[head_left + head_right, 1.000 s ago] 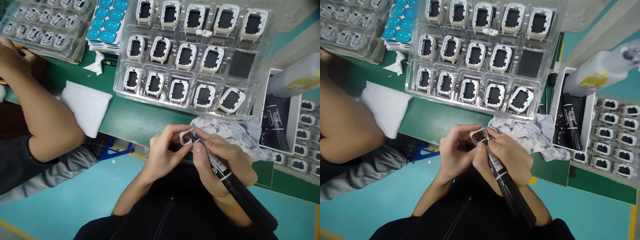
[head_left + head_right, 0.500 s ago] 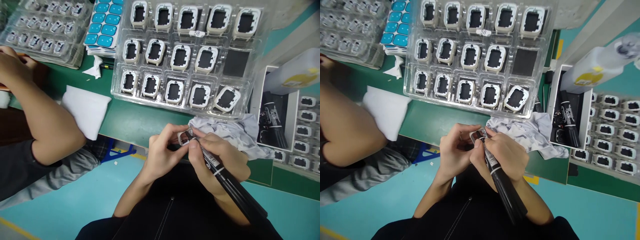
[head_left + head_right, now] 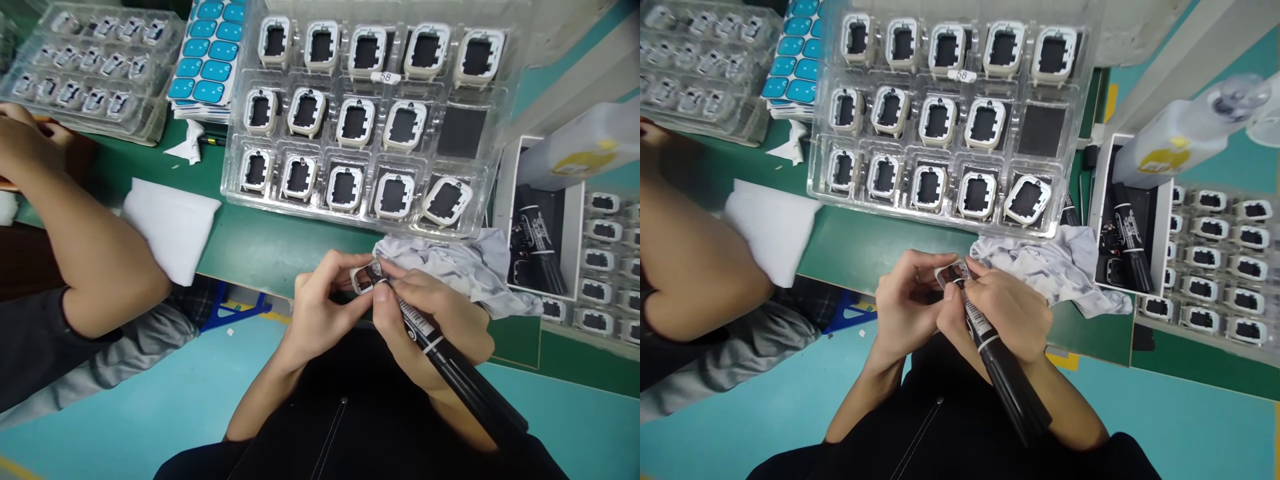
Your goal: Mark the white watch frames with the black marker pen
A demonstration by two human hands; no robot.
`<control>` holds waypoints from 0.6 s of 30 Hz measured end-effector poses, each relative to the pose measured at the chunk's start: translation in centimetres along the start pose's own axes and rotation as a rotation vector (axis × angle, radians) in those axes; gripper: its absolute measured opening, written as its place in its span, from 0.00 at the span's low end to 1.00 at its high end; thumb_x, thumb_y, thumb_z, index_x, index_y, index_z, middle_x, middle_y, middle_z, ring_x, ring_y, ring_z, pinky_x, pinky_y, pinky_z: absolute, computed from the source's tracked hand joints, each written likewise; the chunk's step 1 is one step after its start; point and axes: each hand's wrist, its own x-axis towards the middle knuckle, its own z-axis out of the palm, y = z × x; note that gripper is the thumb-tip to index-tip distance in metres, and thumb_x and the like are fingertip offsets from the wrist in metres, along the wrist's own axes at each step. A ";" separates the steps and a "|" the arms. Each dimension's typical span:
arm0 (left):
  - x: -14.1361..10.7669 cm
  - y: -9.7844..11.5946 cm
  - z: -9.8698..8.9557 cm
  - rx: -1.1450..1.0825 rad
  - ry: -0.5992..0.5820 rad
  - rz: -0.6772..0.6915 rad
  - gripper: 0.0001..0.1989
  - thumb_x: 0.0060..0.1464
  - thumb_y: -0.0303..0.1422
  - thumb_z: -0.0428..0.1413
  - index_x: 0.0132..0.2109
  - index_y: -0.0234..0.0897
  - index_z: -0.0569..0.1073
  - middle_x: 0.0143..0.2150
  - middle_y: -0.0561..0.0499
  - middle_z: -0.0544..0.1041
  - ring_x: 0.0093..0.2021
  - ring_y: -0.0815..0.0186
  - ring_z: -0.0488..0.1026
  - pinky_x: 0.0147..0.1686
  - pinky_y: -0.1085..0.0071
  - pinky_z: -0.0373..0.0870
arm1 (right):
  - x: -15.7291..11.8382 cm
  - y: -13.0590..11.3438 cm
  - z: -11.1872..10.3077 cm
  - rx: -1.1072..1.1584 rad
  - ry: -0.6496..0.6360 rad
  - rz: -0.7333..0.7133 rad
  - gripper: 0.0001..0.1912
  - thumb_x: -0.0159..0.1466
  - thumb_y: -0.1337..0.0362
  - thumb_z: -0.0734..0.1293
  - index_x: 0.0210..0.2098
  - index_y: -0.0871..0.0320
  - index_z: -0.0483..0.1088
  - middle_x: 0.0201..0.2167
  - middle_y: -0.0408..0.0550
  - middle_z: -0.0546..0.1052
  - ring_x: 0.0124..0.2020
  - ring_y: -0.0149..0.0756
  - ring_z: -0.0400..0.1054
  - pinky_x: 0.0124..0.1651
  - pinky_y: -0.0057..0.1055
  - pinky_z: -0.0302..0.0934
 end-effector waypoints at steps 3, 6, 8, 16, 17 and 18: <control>0.0 0.0 0.0 0.006 0.004 0.003 0.19 0.63 0.30 0.75 0.58 0.39 0.82 0.42 0.52 0.91 0.37 0.68 0.89 0.38 0.78 0.87 | -0.2 0.0 0.1 0.010 0.012 0.012 0.10 0.69 0.71 0.76 0.46 0.50 0.81 0.35 0.42 0.88 0.40 0.49 0.90 0.40 0.35 0.90; 0.0 0.0 0.1 -0.014 0.005 0.006 0.19 0.63 0.30 0.75 0.58 0.39 0.81 0.42 0.53 0.91 0.37 0.68 0.89 0.39 0.78 0.87 | -0.3 0.0 0.1 0.030 0.025 0.007 0.10 0.69 0.74 0.76 0.45 0.52 0.81 0.34 0.43 0.87 0.41 0.50 0.90 0.43 0.35 0.90; 0.0 0.1 0.1 -0.018 -0.004 -0.001 0.18 0.64 0.30 0.75 0.58 0.39 0.81 0.42 0.53 0.91 0.38 0.68 0.90 0.39 0.78 0.87 | -0.2 0.0 0.0 0.019 0.012 -0.005 0.11 0.68 0.75 0.77 0.45 0.54 0.81 0.34 0.43 0.88 0.41 0.50 0.90 0.44 0.34 0.90; 0.0 0.0 0.0 -0.090 -0.031 -0.081 0.20 0.63 0.31 0.76 0.58 0.39 0.81 0.45 0.52 0.92 0.42 0.65 0.92 0.45 0.76 0.90 | -0.7 -0.1 0.2 0.049 -0.004 0.033 0.11 0.68 0.76 0.78 0.44 0.55 0.80 0.35 0.43 0.87 0.43 0.49 0.90 0.48 0.35 0.90; 0.0 0.0 0.1 -0.123 -0.035 -0.112 0.22 0.61 0.31 0.77 0.58 0.40 0.81 0.46 0.51 0.92 0.44 0.63 0.93 0.47 0.75 0.91 | -0.8 -0.1 0.1 0.070 -0.010 0.049 0.10 0.69 0.75 0.77 0.44 0.54 0.80 0.35 0.42 0.87 0.43 0.48 0.90 0.50 0.38 0.90; 0.1 0.1 0.1 -0.158 -0.035 -0.147 0.23 0.59 0.32 0.78 0.58 0.40 0.81 0.46 0.50 0.92 0.46 0.61 0.93 0.48 0.73 0.91 | -1.0 -0.2 -0.2 0.095 0.004 0.069 0.10 0.70 0.75 0.77 0.43 0.53 0.80 0.35 0.42 0.86 0.41 0.47 0.90 0.52 0.40 0.91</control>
